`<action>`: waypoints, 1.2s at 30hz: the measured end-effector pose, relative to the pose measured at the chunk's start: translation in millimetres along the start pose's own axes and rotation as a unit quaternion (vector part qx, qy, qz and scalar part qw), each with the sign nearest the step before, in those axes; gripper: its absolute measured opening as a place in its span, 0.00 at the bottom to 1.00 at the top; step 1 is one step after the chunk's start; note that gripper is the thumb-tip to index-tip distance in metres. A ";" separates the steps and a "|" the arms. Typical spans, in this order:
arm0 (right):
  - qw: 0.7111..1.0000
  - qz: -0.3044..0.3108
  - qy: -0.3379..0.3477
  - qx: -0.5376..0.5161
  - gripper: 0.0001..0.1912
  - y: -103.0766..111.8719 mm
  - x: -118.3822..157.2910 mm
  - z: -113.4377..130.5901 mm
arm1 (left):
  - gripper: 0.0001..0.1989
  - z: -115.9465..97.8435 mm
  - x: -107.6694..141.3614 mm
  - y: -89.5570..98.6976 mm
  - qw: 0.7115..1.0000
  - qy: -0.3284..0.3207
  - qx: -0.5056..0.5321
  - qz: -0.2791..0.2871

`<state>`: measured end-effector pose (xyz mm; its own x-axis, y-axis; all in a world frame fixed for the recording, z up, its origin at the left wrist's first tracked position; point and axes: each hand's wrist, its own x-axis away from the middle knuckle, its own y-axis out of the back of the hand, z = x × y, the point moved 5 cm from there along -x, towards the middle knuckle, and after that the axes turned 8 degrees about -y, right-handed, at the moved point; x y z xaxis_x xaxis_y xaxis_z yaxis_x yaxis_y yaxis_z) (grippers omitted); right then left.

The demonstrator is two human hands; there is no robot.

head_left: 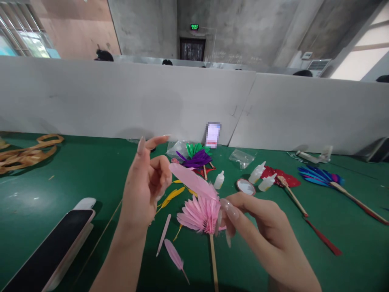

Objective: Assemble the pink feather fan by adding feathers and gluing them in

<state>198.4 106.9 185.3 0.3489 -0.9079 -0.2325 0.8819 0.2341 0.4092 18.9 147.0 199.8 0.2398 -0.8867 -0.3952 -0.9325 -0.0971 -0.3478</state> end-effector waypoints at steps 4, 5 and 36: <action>0.999 -0.009 0.007 -0.036 0.13 -1.0 0.8 -0.6 | 0.34 11.0 8.0 -17.4 0.986 0.036 -0.035 0.160; 0.999 -0.012 0.006 -0.041 0.13 -1.0 0.9 -0.8 | 0.35 13.6 12.7 -22.6 0.975 0.044 -0.044 0.212; 0.971 0.080 -0.046 -0.220 0.15 -12.7 0.0 -9.1 | 0.23 19.0 45.7 -45.9 0.920 0.116 0.002 0.374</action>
<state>190.1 107.2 172.0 0.4801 -0.8704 -0.1091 0.8763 0.4817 0.0126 77.8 119.5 181.6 -0.5325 -0.7781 -0.3333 -0.8125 0.5802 -0.0563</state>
